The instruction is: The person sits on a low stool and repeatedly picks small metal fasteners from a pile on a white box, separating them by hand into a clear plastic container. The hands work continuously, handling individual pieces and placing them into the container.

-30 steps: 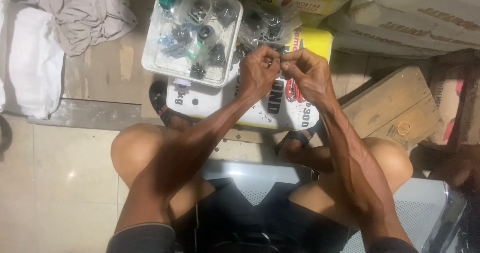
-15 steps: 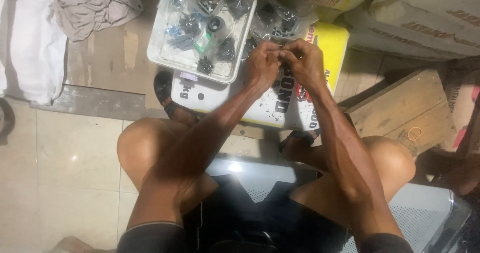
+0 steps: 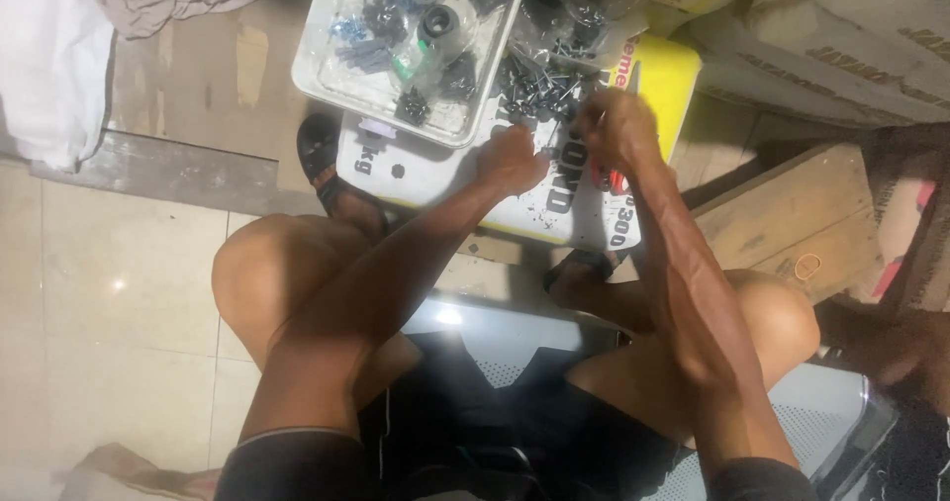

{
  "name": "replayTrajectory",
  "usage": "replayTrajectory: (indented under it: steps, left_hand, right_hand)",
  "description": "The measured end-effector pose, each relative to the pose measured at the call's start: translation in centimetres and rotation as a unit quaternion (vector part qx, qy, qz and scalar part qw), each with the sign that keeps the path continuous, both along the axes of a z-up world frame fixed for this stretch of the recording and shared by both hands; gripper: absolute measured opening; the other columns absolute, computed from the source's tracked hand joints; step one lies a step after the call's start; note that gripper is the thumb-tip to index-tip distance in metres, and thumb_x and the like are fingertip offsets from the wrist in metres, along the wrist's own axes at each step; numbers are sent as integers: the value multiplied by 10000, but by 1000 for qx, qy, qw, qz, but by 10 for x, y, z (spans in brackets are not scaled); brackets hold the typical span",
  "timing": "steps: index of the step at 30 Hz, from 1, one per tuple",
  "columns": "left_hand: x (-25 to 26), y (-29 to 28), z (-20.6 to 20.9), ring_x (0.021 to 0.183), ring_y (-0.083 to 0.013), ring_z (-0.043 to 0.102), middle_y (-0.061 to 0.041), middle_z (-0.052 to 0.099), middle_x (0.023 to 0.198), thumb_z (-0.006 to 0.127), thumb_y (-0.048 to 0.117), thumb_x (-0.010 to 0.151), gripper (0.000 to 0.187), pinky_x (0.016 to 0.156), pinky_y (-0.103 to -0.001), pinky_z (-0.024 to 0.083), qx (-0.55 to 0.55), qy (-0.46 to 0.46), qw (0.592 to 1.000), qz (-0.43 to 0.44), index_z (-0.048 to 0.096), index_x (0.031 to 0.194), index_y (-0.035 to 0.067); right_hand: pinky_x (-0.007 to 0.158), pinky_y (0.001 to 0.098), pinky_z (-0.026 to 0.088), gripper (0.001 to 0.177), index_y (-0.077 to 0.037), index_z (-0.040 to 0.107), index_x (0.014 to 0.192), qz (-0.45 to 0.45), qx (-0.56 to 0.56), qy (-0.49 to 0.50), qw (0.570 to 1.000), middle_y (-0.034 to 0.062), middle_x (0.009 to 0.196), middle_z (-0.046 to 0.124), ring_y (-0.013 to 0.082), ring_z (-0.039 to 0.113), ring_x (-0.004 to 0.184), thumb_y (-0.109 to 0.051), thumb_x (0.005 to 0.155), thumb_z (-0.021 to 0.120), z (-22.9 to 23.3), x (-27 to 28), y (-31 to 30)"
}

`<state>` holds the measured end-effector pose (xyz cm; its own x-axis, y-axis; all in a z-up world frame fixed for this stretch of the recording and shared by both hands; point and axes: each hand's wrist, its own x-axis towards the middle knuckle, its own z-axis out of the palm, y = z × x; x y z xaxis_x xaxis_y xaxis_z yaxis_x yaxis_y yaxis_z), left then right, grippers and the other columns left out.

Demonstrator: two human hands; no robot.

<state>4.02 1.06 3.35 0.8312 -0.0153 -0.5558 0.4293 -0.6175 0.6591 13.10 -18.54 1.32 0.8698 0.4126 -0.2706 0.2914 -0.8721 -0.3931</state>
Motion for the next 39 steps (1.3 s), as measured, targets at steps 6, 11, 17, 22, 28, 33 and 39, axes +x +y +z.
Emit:
replayTrajectory:
  steps: [6, 11, 17, 22, 28, 33, 39]
  left_hand:
    - [-8, 9, 5, 1106, -395, 723, -276, 705, 1152, 565, 167, 918, 393, 836, -461, 586, -6, 8, 1000, -6, 663, 1184, -106]
    - [-5, 4, 21, 1054, -371, 743, -267, 722, 1118, 598, 157, 950, 370, 844, -483, 610, -60, -28, 997, 28, 652, 1240, -66]
    - [8, -8, 57, 665, -126, 697, -177, 714, 824, 646, 29, 953, 175, 598, -233, 580, -380, -149, 899, 157, 687, 1074, -90]
    - [18, -18, 44, 708, -131, 704, -162, 676, 811, 680, 10, 921, 97, 612, -190, 644, -414, -149, 876, 199, 684, 981, -66]
    - [22, -17, 32, 694, -181, 740, -187, 711, 862, 601, 14, 947, 125, 600, -245, 674, -350, -126, 908, 194, 660, 1028, -61]
    - [18, -17, 34, 735, -196, 769, -240, 740, 894, 608, 36, 934, 196, 630, -253, 682, -333, -79, 921, 184, 673, 1089, -67]
    - [22, -11, 32, 753, -192, 769, -225, 740, 916, 600, 29, 938, 213, 655, -256, 687, -340, -71, 917, 195, 668, 1118, -61]
  right_hand:
    - [837, 465, 597, 132, -159, 771, 992, 58, -5, -40, 997, 104, 973, 706, 333, 731, 975, -98, 921, 678, -14, -54, 24]
    - [892, 512, 553, 114, -98, 764, 1028, 12, 75, 19, 997, 172, 998, 716, 395, 706, 1015, -63, 922, 736, 7, -44, 7]
    - [844, 393, 584, 55, -78, 749, 1010, -58, 341, 126, 930, 101, 917, 735, 201, 695, 900, -26, 995, 739, 99, -33, 9]
    - [866, 479, 564, 69, -55, 754, 1046, -64, 275, 93, 955, 150, 948, 735, 287, 719, 952, -13, 1003, 721, 107, -36, -3]
    - [978, 511, 570, 175, -219, 819, 1028, -74, -141, 157, 975, 75, 976, 794, 318, 752, 1050, -130, 878, 837, 15, -45, -41]
    - [978, 655, 528, 229, 69, 636, 1210, -93, -52, 134, 985, 317, 1157, 672, 528, 653, 1161, -29, 1004, 634, 90, -76, -13]
    - [970, 555, 540, 133, -13, 696, 1086, -83, -5, 176, 981, 253, 1085, 716, 455, 681, 1126, -59, 964, 671, 115, -54, -14]
